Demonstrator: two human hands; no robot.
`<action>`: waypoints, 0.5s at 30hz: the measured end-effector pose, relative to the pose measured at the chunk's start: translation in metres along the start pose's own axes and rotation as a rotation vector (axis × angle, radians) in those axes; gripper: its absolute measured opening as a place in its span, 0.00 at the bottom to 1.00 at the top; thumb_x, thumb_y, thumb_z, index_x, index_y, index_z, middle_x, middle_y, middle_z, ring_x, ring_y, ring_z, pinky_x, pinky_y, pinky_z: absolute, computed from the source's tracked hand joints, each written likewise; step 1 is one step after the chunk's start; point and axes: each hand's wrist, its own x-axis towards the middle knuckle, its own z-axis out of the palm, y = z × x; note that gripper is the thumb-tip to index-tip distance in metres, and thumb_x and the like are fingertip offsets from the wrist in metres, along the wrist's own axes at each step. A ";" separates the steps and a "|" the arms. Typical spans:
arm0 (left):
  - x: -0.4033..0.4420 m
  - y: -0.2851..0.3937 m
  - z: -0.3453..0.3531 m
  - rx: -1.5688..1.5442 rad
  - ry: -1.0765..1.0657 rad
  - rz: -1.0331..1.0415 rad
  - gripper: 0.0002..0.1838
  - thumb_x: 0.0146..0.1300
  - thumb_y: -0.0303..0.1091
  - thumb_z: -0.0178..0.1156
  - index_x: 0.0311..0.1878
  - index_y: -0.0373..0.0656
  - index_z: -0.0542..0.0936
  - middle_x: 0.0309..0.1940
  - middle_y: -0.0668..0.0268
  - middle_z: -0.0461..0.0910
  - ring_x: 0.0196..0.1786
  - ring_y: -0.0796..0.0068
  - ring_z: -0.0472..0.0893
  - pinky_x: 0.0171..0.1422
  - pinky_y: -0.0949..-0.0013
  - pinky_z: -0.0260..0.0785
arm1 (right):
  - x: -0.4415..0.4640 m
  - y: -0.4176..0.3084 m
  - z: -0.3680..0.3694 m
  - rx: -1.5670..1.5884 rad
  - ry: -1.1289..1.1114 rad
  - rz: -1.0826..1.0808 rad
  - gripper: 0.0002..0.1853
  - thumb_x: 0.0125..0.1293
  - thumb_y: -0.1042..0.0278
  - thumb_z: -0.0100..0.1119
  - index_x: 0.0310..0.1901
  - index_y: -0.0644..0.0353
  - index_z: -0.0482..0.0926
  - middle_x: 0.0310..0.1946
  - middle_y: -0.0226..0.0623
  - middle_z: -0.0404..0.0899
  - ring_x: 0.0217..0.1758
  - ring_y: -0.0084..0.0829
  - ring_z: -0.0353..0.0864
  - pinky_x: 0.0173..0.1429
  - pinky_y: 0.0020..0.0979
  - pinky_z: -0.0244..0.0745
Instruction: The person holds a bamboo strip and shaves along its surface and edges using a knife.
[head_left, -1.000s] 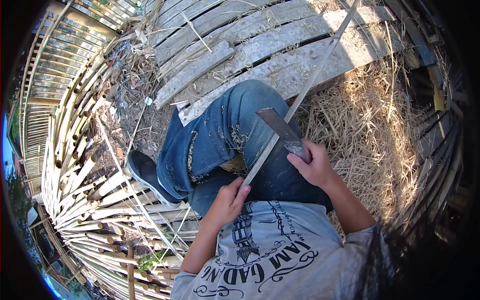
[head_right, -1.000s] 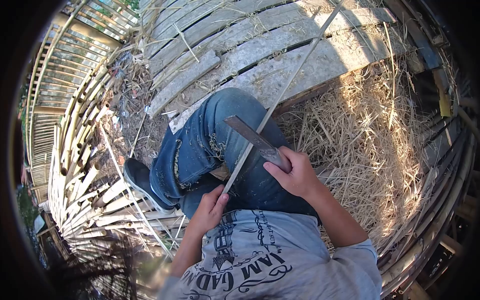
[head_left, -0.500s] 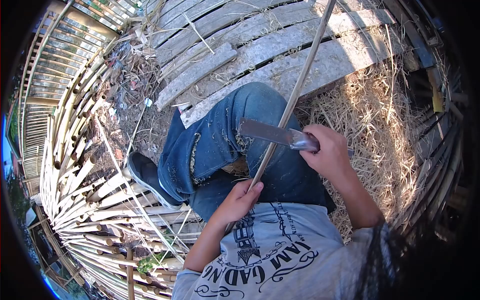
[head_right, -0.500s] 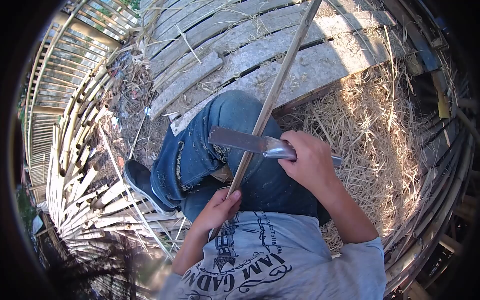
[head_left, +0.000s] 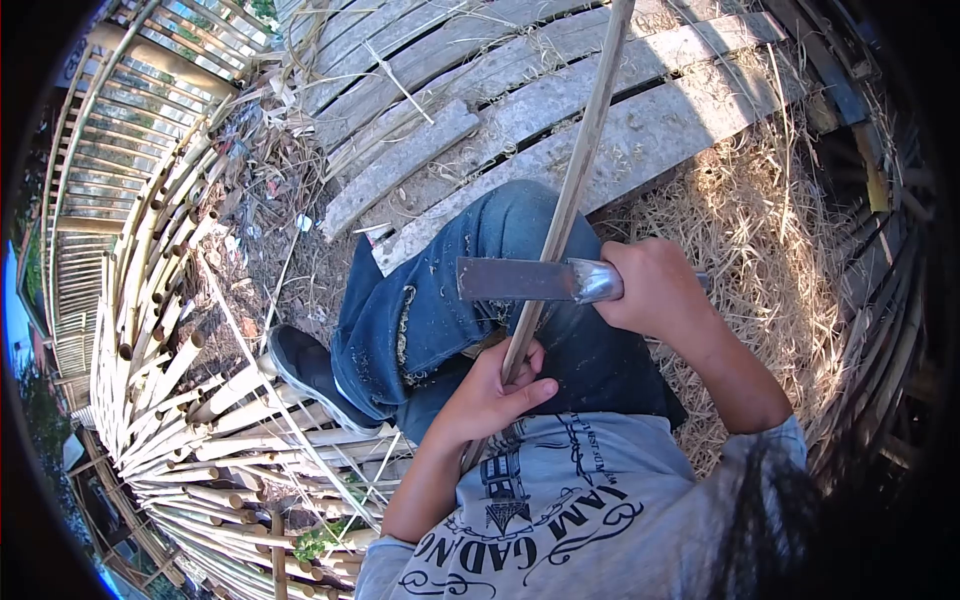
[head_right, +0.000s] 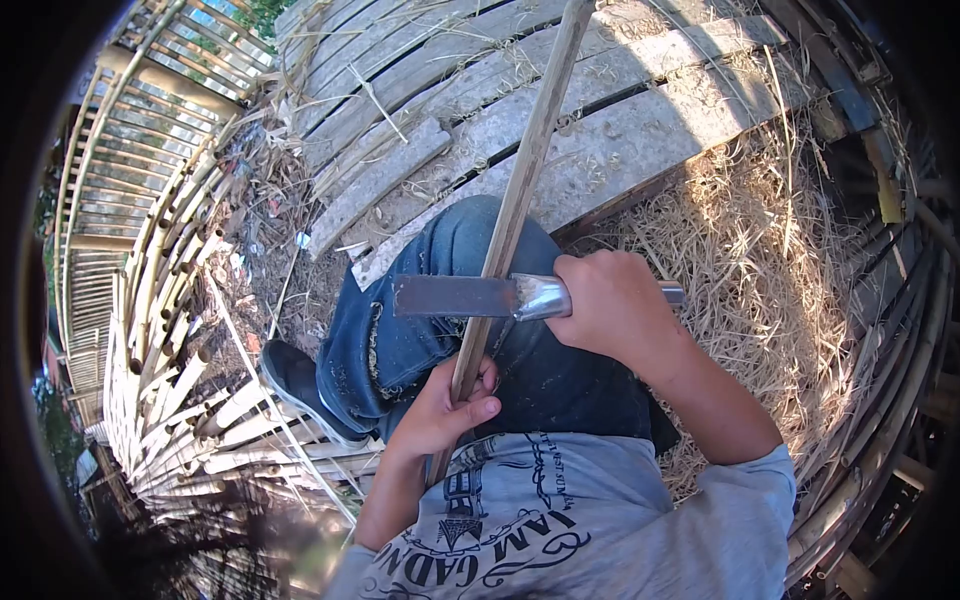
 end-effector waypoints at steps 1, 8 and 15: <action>0.004 0.003 -0.002 -0.056 0.017 -0.026 0.17 0.60 0.37 0.69 0.38 0.43 0.68 0.21 0.80 0.61 0.24 0.91 0.60 0.28 0.82 0.51 | 0.006 0.001 0.001 0.002 0.006 -0.003 0.11 0.44 0.61 0.65 0.25 0.60 0.80 0.20 0.47 0.80 0.28 0.48 0.83 0.36 0.44 0.78; 0.013 0.000 0.005 0.232 0.198 0.048 0.15 0.60 0.31 0.68 0.33 0.43 0.68 0.20 0.78 0.62 0.24 0.89 0.60 0.27 0.78 0.54 | 0.027 0.011 0.002 -0.195 -0.065 -0.002 0.11 0.42 0.62 0.65 0.26 0.60 0.81 0.22 0.48 0.81 0.28 0.48 0.84 0.37 0.44 0.79; 0.007 0.006 0.010 0.247 0.239 0.075 0.16 0.59 0.28 0.68 0.31 0.43 0.66 0.20 0.76 0.62 0.25 0.86 0.60 0.29 0.76 0.56 | 0.029 0.014 0.012 -0.167 -0.003 0.041 0.12 0.42 0.61 0.64 0.26 0.60 0.81 0.22 0.48 0.81 0.29 0.49 0.84 0.39 0.45 0.79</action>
